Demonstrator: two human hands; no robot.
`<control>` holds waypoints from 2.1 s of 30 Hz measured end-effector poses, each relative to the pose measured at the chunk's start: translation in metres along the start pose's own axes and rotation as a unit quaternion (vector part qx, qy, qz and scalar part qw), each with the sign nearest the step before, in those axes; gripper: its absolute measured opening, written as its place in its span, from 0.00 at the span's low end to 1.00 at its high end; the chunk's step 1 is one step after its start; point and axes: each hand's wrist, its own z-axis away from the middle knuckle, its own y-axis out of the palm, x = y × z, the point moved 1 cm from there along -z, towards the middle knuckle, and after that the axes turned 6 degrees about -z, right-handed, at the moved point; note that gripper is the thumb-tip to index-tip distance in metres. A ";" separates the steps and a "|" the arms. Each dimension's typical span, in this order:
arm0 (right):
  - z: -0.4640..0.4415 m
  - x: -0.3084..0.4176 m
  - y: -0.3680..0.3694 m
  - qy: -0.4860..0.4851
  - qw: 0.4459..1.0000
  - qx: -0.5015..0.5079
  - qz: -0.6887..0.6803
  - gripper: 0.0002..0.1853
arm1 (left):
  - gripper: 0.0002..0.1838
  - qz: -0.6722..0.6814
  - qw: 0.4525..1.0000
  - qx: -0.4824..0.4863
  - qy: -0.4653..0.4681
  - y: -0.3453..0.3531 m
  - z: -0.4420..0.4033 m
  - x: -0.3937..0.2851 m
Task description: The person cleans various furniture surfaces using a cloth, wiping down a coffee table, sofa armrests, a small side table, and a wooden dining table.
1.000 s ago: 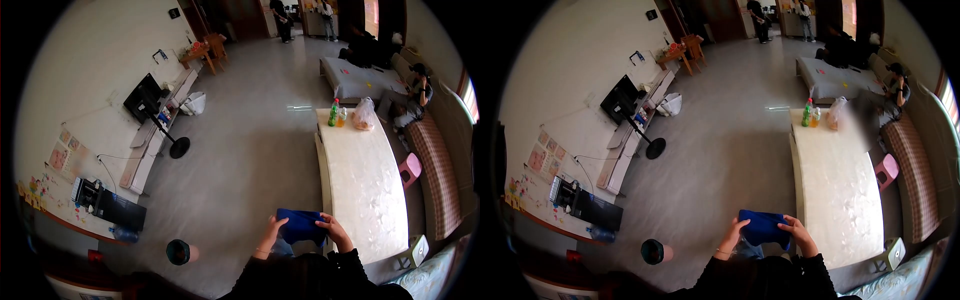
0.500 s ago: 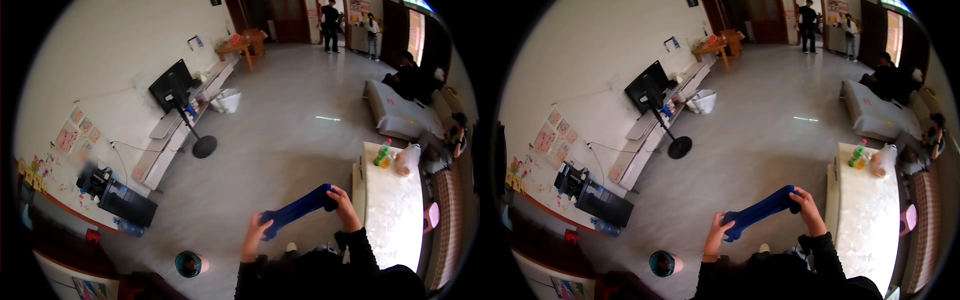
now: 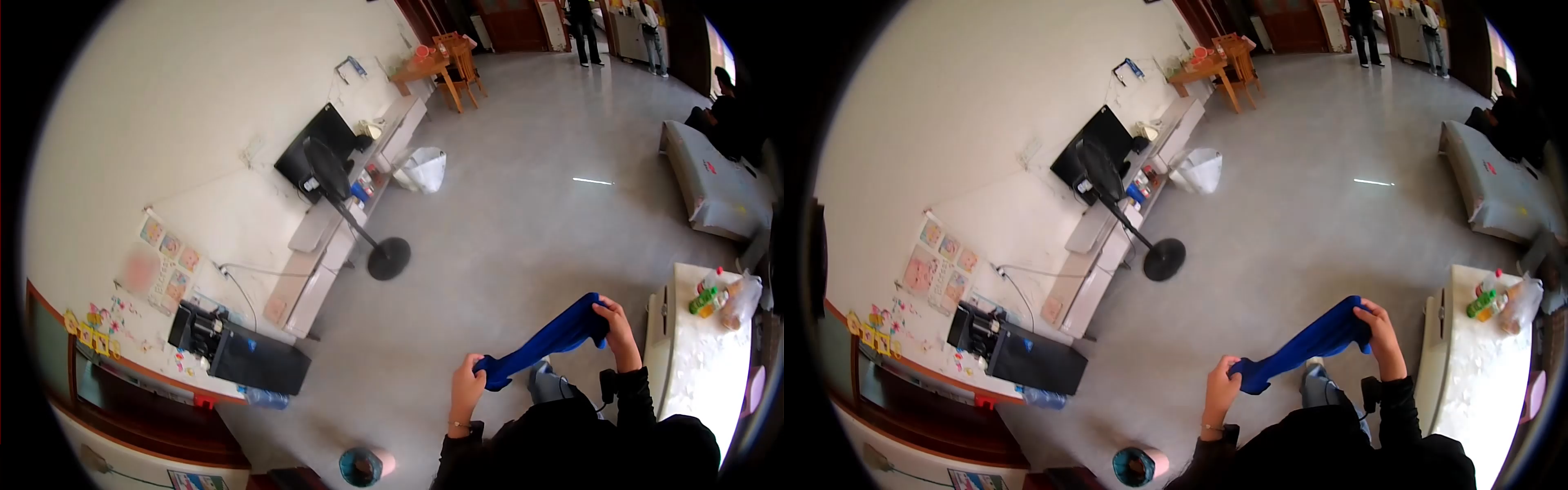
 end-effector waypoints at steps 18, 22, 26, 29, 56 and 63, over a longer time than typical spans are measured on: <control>-0.450 0.032 0.133 0.071 0.997 -0.007 -0.033 0.09 | 0.15 0.280 0.901 -0.220 -0.249 -0.110 -0.440 0.148; -0.540 0.042 0.168 0.052 0.997 -0.057 -0.024 0.08 | 0.14 0.314 0.891 -0.210 -0.252 -0.125 -0.565 0.157; -0.635 0.061 0.215 0.000 0.997 -0.076 -0.022 0.07 | 0.15 0.397 0.884 -0.155 -0.193 -0.129 -0.731 0.165; -0.693 0.052 0.217 -0.016 0.992 -0.121 -0.025 0.07 | 0.15 0.303 0.928 -0.106 -0.191 -0.130 -0.816 0.146; -1.370 0.167 0.364 0.098 0.985 0.084 0.117 0.09 | 0.13 0.264 0.893 -0.054 -0.361 -0.039 -1.356 0.199; -1.483 0.188 0.413 0.035 0.980 0.135 0.144 0.11 | 0.26 -0.204 0.966 0.154 -0.040 0.014 -1.577 0.140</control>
